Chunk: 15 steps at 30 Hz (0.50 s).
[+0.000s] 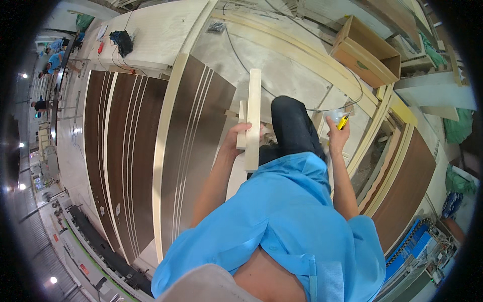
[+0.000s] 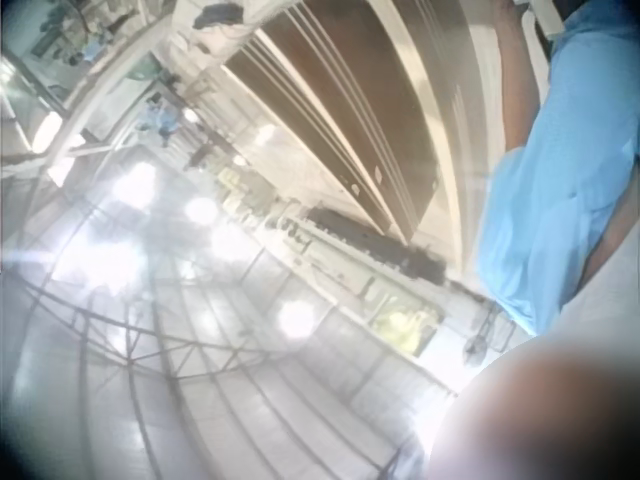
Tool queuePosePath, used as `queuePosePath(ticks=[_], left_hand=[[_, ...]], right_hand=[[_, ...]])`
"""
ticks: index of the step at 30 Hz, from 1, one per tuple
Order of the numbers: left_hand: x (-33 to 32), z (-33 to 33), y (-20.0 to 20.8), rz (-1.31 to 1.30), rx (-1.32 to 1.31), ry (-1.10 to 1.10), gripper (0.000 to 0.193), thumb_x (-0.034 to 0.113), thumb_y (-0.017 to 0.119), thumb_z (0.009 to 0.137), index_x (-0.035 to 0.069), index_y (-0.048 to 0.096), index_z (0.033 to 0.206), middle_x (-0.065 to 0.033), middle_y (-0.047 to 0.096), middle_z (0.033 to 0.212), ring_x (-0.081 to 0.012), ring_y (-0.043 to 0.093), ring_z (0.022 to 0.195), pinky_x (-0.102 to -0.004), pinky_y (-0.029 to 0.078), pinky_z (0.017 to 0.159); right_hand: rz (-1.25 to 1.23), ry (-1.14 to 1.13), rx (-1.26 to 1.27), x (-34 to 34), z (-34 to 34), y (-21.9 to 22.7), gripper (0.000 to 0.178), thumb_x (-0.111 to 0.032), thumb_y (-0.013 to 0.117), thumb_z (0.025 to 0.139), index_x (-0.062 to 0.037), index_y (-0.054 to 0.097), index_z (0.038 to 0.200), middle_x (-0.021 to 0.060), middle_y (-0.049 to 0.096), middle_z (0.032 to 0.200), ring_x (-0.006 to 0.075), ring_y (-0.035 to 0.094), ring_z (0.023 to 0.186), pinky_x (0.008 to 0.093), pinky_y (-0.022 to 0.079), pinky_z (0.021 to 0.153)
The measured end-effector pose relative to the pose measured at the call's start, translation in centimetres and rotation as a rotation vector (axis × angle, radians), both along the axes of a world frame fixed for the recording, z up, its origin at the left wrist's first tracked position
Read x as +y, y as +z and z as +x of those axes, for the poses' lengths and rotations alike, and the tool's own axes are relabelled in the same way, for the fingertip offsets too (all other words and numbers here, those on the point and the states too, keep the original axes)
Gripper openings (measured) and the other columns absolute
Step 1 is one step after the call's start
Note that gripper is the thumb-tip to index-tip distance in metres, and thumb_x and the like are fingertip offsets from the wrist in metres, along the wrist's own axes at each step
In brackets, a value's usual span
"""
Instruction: The person kneels and stands while assembling a curved wooden furniture piece. They apply glue to the edges of the frame and attach thin wooden strips, then place a large panel on top and continue gluing joints.
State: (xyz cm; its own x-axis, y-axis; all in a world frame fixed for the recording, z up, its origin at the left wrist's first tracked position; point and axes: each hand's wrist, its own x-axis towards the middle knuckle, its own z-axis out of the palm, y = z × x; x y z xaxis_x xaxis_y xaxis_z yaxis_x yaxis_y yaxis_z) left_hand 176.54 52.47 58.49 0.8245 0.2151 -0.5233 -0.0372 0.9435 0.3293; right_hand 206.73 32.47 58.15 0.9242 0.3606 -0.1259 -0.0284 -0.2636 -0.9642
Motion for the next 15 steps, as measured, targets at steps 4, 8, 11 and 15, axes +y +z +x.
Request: queuePosePath(ticks=[4,8,11,15], left_hand=[[5.3,3.3,-0.5,0.131,0.147,0.067,0.045,0.031,0.068,0.090,-0.005,0.065,0.117,-0.0124,0.071,0.098,-0.0226,0.072,0.085,-0.0383,0.060,0.077],[9.8,6.9,-3.4,0.095,0.301,0.122,0.037,0.019,0.071,0.087,-0.005,0.065,0.114,-0.0149,0.071,0.097,-0.0259,0.074,0.090,-0.0407,0.063,0.081],[13.4,10.9,-7.8,0.071,0.382,0.246,0.037,0.015,0.071,0.085,-0.006,0.063,0.115,-0.0164,0.070,0.098,-0.0283,0.074,0.089,-0.0406,0.062,0.079],[19.8,17.6,-14.9,-0.025,0.583,0.484,0.040,0.007,0.070,0.081,-0.007,0.061,0.117,-0.0164,0.068,0.097,-0.0282,0.071,0.083,-0.0407,0.059,0.076]], right_hand=[[-0.084,0.033,0.051,6.1,3.0,-1.2,0.042,-0.022,0.086,0.084,-0.0043,0.062,0.113,0.0006,0.062,0.079,0.0082,0.051,0.054,0.0250,0.042,0.046],[-0.162,0.153,0.064,13.8,7.1,-4.1,0.042,-0.019,0.086,0.083,-0.0043,0.062,0.114,0.0004,0.062,0.084,0.0075,0.052,0.059,0.0251,0.042,0.047],[-0.159,0.302,-0.017,21.8,10.7,-7.8,0.045,-0.015,0.087,0.081,-0.0044,0.061,0.116,0.0008,0.063,0.086,0.0087,0.053,0.060,0.0256,0.042,0.047],[-0.169,0.349,0.092,35.5,15.0,-15.6,0.053,-0.015,0.090,0.079,-0.0055,0.061,0.122,0.0033,0.064,0.095,0.0101,0.056,0.065,0.0242,0.045,0.051]])
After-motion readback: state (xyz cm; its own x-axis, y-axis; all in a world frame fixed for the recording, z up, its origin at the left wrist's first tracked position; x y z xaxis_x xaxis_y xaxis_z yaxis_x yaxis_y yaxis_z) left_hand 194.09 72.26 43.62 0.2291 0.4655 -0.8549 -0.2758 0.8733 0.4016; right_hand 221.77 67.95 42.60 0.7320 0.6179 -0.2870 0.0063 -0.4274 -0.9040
